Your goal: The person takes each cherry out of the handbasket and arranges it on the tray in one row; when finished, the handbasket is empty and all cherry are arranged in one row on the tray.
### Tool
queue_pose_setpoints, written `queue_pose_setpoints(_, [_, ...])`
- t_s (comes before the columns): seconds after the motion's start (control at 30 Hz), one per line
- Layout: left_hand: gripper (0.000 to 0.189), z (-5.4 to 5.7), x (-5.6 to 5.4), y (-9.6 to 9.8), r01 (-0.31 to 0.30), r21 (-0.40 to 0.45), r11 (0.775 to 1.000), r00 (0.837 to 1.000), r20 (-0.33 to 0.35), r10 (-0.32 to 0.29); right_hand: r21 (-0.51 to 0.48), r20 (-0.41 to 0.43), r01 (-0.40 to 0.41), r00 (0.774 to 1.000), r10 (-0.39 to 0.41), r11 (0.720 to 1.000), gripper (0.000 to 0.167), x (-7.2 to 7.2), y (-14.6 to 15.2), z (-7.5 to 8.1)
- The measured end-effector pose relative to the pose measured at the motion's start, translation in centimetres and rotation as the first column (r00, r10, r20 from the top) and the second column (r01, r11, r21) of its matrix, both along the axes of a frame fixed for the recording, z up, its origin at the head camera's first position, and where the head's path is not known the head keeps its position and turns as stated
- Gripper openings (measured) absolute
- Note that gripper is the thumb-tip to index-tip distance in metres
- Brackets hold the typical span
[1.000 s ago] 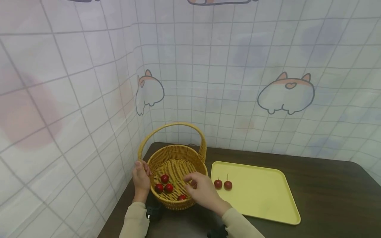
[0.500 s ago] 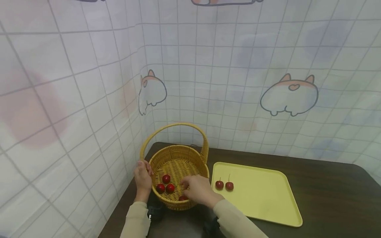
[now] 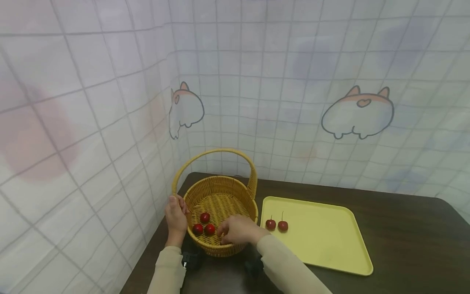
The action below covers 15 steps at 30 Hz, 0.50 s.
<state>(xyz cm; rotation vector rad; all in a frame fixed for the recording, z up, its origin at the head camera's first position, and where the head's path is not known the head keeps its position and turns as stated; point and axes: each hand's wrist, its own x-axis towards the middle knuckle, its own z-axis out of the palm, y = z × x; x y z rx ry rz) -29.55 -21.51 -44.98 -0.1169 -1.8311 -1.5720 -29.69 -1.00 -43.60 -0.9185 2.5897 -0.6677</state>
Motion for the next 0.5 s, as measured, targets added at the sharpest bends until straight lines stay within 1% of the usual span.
queue_pose_setpoints(0.13, [0.062, 0.04, -0.04, -0.1, 0.004, 0.007, 1.0, 1.0, -0.003, -0.004, 0.054, 0.001, 0.011, 1.0, -0.011, 0.998, 0.013, -0.08, -0.39, -0.05])
queue_pose_setpoints(0.2, [0.062, -0.03, -0.11, -0.15, 0.007, 0.009, 1.0, 1.0, -0.005, -0.007, 0.059, 0.007, 0.01, 1.0, -0.011, 0.998, 0.008, -0.18, -0.43, -0.19])
queue_pose_setpoints(0.27, [0.062, -0.15, -0.21, -0.2, 0.012, 0.013, 1.0, 1.0, -0.01, -0.012, 0.054, 0.012, 0.002, 1.0, -0.002, 0.999, 0.008, -0.31, -0.4, -0.32])
queue_pose_setpoints(0.37, [0.062, -0.44, -0.37, -0.31, 0.018, 0.02, 1.0, 1.0, -0.018, -0.017, 0.034, 0.043, -0.028, 0.999, 0.026, 0.999, 0.016, -0.46, -0.24, -0.41])
queue_pose_setpoints(0.5, [0.063, -0.73, -0.57, -0.4, 0.033, 0.038, 0.999, 0.999, -0.026, -0.032, 0.011, 0.066, -0.097, 0.993, 0.096, 0.995, 0.018, -0.61, -0.04, -0.23])
